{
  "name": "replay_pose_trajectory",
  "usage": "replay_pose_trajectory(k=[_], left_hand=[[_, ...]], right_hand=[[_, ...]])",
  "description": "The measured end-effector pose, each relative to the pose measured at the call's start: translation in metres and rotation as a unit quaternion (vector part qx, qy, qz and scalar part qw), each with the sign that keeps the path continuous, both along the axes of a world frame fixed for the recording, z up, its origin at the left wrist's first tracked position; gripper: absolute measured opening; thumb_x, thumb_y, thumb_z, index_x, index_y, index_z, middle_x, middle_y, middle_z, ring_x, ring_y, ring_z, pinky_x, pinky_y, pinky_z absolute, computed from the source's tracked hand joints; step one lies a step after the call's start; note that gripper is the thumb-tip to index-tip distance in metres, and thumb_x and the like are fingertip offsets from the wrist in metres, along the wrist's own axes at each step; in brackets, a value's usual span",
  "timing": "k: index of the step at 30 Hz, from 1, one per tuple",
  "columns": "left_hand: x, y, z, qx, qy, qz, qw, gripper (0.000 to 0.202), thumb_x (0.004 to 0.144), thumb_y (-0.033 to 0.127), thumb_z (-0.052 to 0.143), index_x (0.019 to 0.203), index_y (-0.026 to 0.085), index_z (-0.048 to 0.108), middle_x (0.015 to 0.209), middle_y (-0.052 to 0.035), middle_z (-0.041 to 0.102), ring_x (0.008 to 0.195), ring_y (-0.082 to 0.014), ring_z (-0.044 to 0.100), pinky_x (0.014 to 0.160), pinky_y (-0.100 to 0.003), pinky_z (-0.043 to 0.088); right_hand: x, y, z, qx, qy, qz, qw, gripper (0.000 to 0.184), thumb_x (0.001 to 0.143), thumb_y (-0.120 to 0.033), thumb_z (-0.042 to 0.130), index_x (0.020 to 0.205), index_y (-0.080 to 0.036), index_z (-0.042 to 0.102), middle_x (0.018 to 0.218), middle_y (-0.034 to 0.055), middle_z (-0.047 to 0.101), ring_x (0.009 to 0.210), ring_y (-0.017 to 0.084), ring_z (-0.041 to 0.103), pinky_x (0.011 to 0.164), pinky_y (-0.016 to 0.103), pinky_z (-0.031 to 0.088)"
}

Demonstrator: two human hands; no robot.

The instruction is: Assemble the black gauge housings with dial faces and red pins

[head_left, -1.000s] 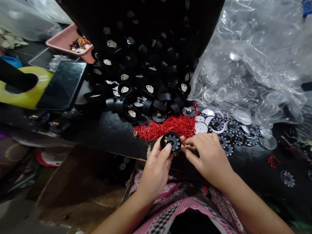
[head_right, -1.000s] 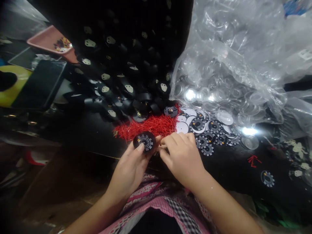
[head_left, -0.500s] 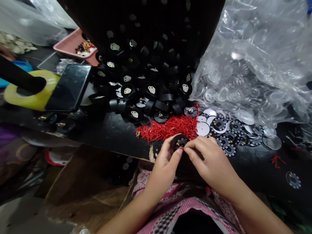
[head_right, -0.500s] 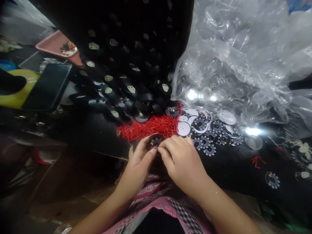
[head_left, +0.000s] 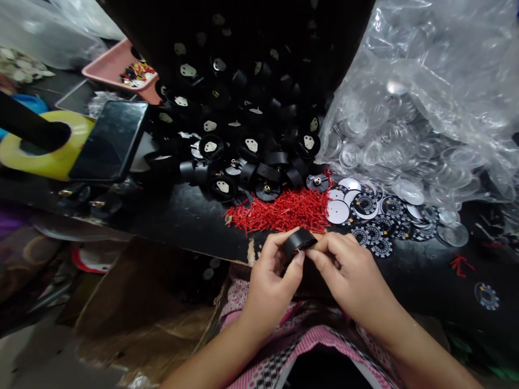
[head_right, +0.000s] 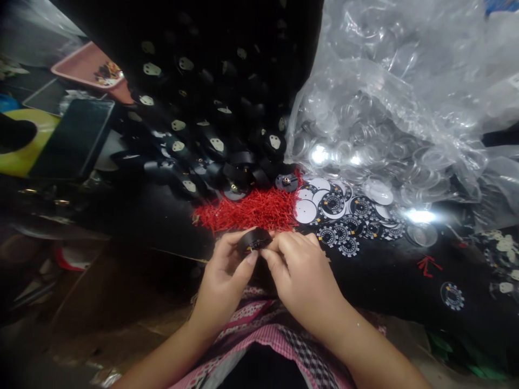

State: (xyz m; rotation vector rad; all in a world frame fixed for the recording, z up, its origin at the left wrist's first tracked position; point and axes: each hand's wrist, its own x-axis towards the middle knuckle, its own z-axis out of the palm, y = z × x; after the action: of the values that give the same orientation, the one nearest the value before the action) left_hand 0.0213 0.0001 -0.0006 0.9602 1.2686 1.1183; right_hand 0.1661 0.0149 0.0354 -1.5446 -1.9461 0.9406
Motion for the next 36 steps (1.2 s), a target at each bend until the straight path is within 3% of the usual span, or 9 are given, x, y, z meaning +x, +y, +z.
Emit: replay_pose_trajectory(k=[6, 10, 14, 21, 24, 27, 31, 33, 36], left_hand=[[-0.007, -0.001, 0.002, -0.011, 0.051, 0.004, 0.999, 0.023, 0.082, 0.018, 0.068, 0.104, 0.026, 0.069, 0.100, -0.0009, 0.072, 0.097, -0.0207, 0.067, 0.089, -0.032, 0.050], [-0.010, 0.005, 0.002, -0.101, -0.063, -0.047, 0.992, 0.025, 0.086, 0.025, 0.066, 0.110, 0.026, 0.068, 0.113, -0.0037, 0.071, 0.105, -0.0227, 0.066, 0.094, -0.034, 0.051], [-0.011, 0.007, 0.002, -0.153, -0.134, -0.065, 0.977, 0.038, 0.087, 0.028, 0.066, 0.125, 0.030, 0.063, 0.132, -0.0034, 0.065, 0.124, -0.0242, 0.058, 0.106, -0.036, 0.045], [-0.011, 0.006, 0.002, -0.120, -0.056, -0.063, 0.989, 0.036, 0.089, 0.037, 0.064, 0.125, 0.034, 0.067, 0.143, 0.0008, 0.057, 0.141, -0.0240, 0.041, 0.120, -0.038, 0.027], [-0.005, 0.005, -0.001, -0.184, -0.135, -0.031, 0.973, 0.031, 0.086, 0.041, 0.068, 0.116, 0.032, 0.072, 0.134, -0.0024, 0.064, 0.134, -0.0276, 0.050, 0.115, -0.043, 0.036], [0.002, 0.002, -0.004, -0.236, -0.229, 0.004, 0.944, 0.032, 0.084, 0.045, 0.069, 0.112, 0.030, 0.073, 0.126, -0.0051, 0.069, 0.125, -0.0310, 0.059, 0.106, -0.048, 0.048], [0.004, -0.001, -0.011, -0.173, -0.167, -0.024, 0.970, 0.037, 0.087, 0.039, 0.068, 0.123, 0.034, 0.068, 0.138, -0.0016, 0.062, 0.131, -0.0264, 0.053, 0.111, -0.040, 0.042], [0.003, 0.000, -0.014, -0.149, -0.159, -0.038, 0.975, 0.038, 0.089, 0.038, 0.065, 0.126, 0.035, 0.065, 0.139, 0.0001, 0.060, 0.132, -0.0250, 0.052, 0.113, -0.040, 0.040], [0.002, 0.002, -0.016, -0.136, -0.207, -0.028, 0.968, 0.035, 0.092, 0.038, 0.060, 0.127, 0.034, 0.064, 0.135, 0.0004, 0.064, 0.127, -0.0258, 0.057, 0.108, -0.045, 0.046]], right_hand=[[-0.002, -0.001, -0.002, 0.021, -0.009, -0.007, 1.000, 0.022, 0.093, -0.017, 0.055, 0.071, -0.021, 0.051, 0.074, -0.0016, 0.065, 0.067, 0.015, 0.055, 0.067, 0.030, 0.036], [0.004, 0.006, -0.002, 0.036, -0.037, 0.009, 0.999, 0.029, 0.090, -0.020, 0.059, 0.064, -0.021, 0.049, 0.062, -0.0038, 0.056, 0.059, 0.013, 0.048, 0.064, 0.030, 0.034], [0.007, 0.011, -0.005, 0.142, -0.074, 0.055, 0.986, 0.009, 0.092, -0.018, 0.055, 0.088, -0.016, 0.063, 0.078, 0.0019, 0.063, 0.070, 0.016, 0.054, 0.072, 0.033, 0.035], [0.004, 0.018, -0.012, 0.215, -0.179, 0.106, 0.954, 0.016, 0.092, -0.016, 0.049, 0.084, -0.015, 0.063, 0.076, 0.0045, 0.063, 0.073, 0.020, 0.054, 0.070, 0.035, 0.033], [0.000, 0.018, -0.012, 0.207, -0.173, 0.088, 0.959, 0.018, 0.090, -0.014, 0.048, 0.077, -0.016, 0.060, 0.071, 0.0030, 0.060, 0.068, 0.018, 0.051, 0.069, 0.034, 0.034], [-0.003, 0.016, -0.006, 0.148, -0.156, 0.048, 0.976, 0.016, 0.087, -0.012, 0.050, 0.074, -0.018, 0.057, 0.069, 0.0006, 0.059, 0.065, 0.016, 0.051, 0.071, 0.032, 0.036], [0.012, 0.024, 0.003, 0.032, -0.097, 0.069, 0.992, 0.011, 0.089, -0.017, 0.056, 0.079, -0.020, 0.061, 0.070, -0.0021, 0.064, 0.065, 0.014, 0.055, 0.072, 0.030, 0.039], [0.031, 0.042, 0.001, 0.044, -0.067, 0.065, 0.995, 0.013, 0.092, -0.021, 0.055, 0.084, -0.021, 0.065, 0.076, -0.0005, 0.067, 0.071, 0.015, 0.060, 0.076, 0.031, 0.042], [0.063, 0.079, -0.010, 0.131, -0.193, -0.084, 0.969, 0.018, 0.090, -0.025, 0.059, 0.103, -0.018, 0.069, 0.100, 0.0110, 0.068, 0.090, 0.026, 0.063, 0.082, 0.041, 0.043]])
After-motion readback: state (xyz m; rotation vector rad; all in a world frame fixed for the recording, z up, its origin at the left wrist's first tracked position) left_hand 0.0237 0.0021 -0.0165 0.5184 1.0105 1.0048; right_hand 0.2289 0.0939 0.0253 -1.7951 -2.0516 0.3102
